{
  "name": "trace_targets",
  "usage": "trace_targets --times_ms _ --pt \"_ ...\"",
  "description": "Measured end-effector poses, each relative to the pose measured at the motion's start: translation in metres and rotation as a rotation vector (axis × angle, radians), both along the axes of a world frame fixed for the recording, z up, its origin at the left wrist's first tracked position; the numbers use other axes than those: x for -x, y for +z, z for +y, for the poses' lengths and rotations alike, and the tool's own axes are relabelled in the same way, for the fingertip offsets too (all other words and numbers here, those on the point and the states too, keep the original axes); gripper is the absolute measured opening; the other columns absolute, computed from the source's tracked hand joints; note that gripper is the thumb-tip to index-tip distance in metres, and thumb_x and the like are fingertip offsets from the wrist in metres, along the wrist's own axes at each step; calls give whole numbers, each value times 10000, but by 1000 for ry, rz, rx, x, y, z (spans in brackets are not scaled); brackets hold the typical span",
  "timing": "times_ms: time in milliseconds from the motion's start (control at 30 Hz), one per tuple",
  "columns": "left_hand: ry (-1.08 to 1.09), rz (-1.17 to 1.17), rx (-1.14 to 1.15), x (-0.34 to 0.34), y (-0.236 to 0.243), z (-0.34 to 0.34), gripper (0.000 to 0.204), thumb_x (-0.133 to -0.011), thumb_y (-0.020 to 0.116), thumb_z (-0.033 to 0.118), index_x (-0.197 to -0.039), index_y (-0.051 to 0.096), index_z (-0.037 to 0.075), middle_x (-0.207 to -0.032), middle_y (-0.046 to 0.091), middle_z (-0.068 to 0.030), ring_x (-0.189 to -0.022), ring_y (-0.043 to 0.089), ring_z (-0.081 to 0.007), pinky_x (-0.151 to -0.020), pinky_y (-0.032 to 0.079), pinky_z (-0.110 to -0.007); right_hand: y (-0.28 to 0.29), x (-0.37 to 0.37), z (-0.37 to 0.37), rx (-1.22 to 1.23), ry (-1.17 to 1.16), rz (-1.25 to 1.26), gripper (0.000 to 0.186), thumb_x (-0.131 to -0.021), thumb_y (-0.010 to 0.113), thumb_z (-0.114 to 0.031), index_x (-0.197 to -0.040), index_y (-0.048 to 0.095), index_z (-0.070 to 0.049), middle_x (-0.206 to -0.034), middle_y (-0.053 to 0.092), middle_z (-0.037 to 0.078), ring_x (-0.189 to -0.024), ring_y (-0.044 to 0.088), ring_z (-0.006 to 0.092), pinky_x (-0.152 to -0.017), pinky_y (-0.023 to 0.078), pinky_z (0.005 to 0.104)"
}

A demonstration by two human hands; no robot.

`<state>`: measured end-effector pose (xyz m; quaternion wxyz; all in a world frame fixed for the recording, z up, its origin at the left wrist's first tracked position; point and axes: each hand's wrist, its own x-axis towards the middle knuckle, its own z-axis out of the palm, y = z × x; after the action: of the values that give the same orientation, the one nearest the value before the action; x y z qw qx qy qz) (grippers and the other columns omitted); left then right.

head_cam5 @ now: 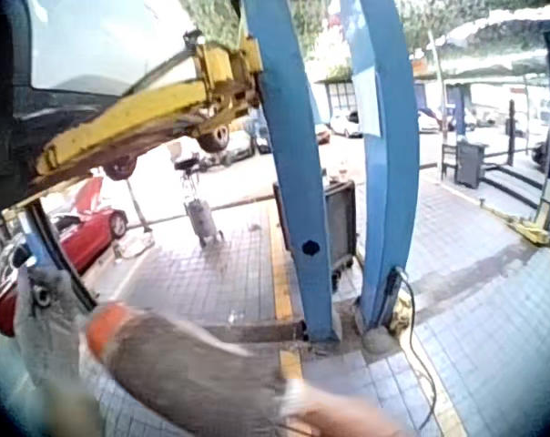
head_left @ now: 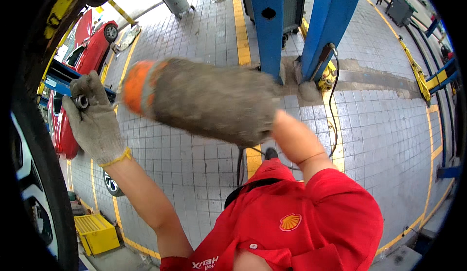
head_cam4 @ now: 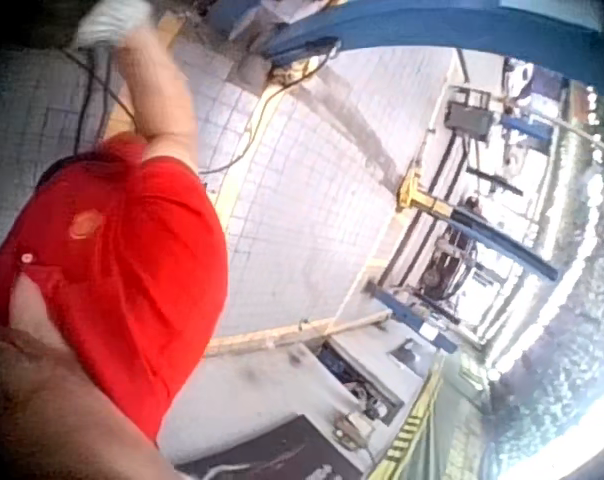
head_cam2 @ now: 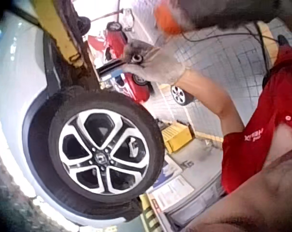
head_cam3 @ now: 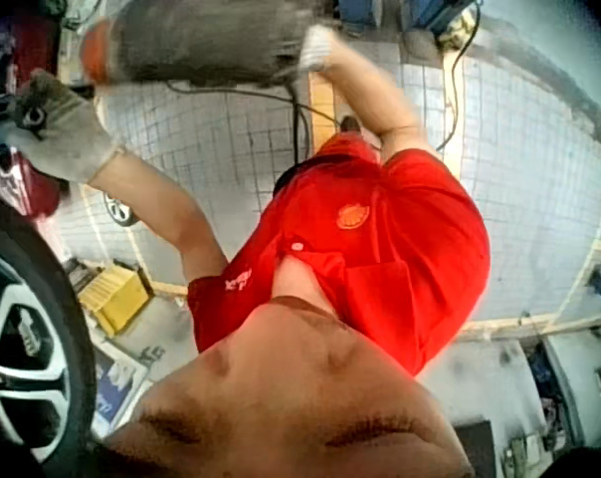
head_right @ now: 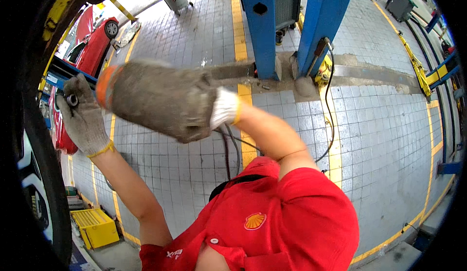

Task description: The person walks into an auto repair shop and approaches a car raised on a hydraulic lift. They put on gloves and use a pneumatic impact wrench to remove the lug nuts from a tire. After removing the nuts, the person takes the tire off the wheel hub and places it on the floor.

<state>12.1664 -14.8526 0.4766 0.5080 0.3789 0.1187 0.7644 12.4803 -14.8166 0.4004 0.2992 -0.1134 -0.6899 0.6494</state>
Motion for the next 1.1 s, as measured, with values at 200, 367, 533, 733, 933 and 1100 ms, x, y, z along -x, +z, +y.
trace_targets --times_ms 200,367,533,733,933,1100 --pt "225 188 375 -44 -90 64 438 -1075 626 253 -1471 541 85 -1128 684 -53 -1007 664 -130 -981 563 -367 -34 -168 67 -121 -480 -89 927 -738 873 -251 -1546 428 -154 -1218 702 172 -1082 697 316 -950 573 403" --pt "109 174 914 -33 -268 105 218 -1025 703 371 -1012 631 166 -796 568 41 -630 491 -76 -629 471 -248 -112 -251 90 -307 -721 -368 1164 -624 948 -264 -1624 356 -187 -1302 695 197 -1183 700 374 -1032 557 423" --pt "-157 208 1363 -129 -409 195 343 -1010 676 523 -941 620 192 -698 519 35 -563 473 -98 -504 400 -225 -162 -276 73 -64 -694 -838 1067 -701 840 -214 -1622 305 -146 -1247 686 283 -1030 722 458 -840 594 497" --pt "-561 693 1476 -248 -604 340 244 -1019 651 393 -971 667 154 -731 595 16 -582 555 -142 -525 477 -331 -248 -287 51 383 -948 -1085 945 -741 786 -236 -1573 369 -78 -1140 722 263 -1013 713 477 -857 598 497" --pt "-762 1360 1319 -324 -917 468 300 -1015 640 272 -1238 661 72 -996 729 -120 -746 706 -251 -666 585 -429 -392 -273 48 765 -1326 -1128 828 -906 771 -89 -1621 357 -140 -1243 714 163 -1031 723 239 -891 598 376" --pt "-435 2368 526 -403 -1101 547 449 -1017 630 322 -1385 596 67 -1274 677 -212 -1155 664 -355 -962 549 -469 -555 -244 31 1135 -1281 -1093 865 -894 808 -178 -1613 336 -87 -1229 721 127 -1035 729 218 -889 598 370"
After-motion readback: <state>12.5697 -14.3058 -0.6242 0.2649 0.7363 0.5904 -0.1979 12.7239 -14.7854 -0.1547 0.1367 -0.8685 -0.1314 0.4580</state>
